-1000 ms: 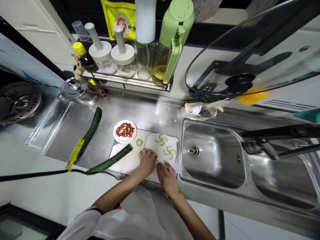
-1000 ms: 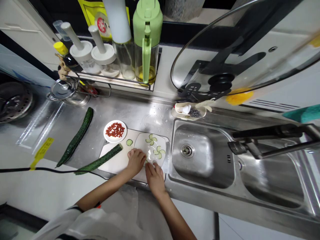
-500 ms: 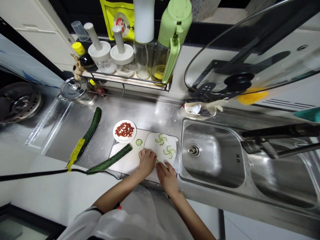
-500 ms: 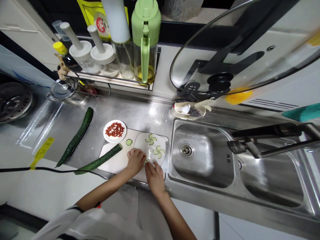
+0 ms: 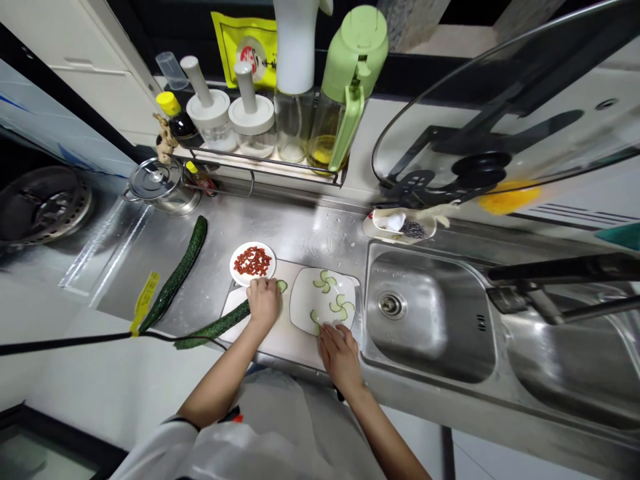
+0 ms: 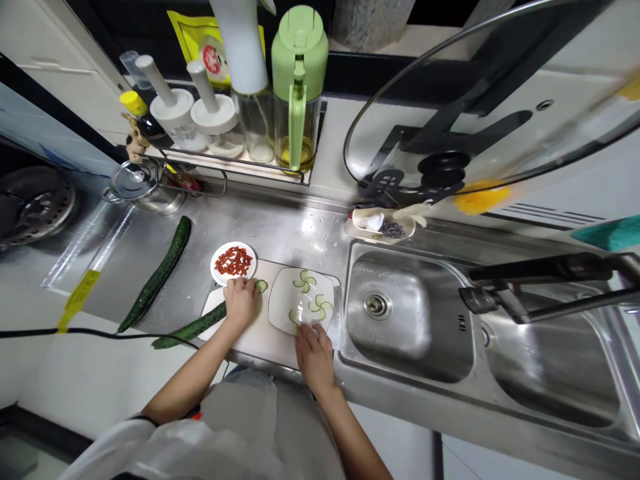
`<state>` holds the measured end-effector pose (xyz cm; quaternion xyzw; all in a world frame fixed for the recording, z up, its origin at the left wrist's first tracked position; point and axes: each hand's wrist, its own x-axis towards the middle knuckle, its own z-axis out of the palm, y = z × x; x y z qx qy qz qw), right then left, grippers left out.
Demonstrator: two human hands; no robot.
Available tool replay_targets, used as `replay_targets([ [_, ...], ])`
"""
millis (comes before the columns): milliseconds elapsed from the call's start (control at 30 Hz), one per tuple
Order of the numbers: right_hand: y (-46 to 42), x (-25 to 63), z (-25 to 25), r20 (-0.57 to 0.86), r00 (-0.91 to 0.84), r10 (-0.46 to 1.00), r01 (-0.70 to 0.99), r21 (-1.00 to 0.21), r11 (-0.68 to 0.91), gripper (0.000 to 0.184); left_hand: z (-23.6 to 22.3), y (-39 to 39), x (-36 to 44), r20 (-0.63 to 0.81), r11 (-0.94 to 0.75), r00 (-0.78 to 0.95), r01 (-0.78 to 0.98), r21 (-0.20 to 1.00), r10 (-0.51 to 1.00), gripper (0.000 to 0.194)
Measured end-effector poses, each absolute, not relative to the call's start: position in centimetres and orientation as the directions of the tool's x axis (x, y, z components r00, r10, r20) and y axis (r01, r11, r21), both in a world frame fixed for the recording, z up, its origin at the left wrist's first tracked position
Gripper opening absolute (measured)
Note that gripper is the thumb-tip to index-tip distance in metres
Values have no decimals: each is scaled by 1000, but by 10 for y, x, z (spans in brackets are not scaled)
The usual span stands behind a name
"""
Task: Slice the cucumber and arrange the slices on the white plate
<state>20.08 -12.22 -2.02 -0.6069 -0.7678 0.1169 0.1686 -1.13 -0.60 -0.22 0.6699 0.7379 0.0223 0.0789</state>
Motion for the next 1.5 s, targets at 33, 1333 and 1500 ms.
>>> replay_targets([
  [33,-122,200,-20,114,-206,972,892,-388,234,27,-2,-6,-10,-90,118,-108,986,119,990,23],
  [1333,-48,194,1,-405,-47,913,186,-902,-390,28,17,-24,21,-488,461,297,160,873,821,29],
  [1500,-49,198,10,-397,-67,916,228,-899,-373,28,5,-27,27,-686,692,281,96,716,671,44],
])
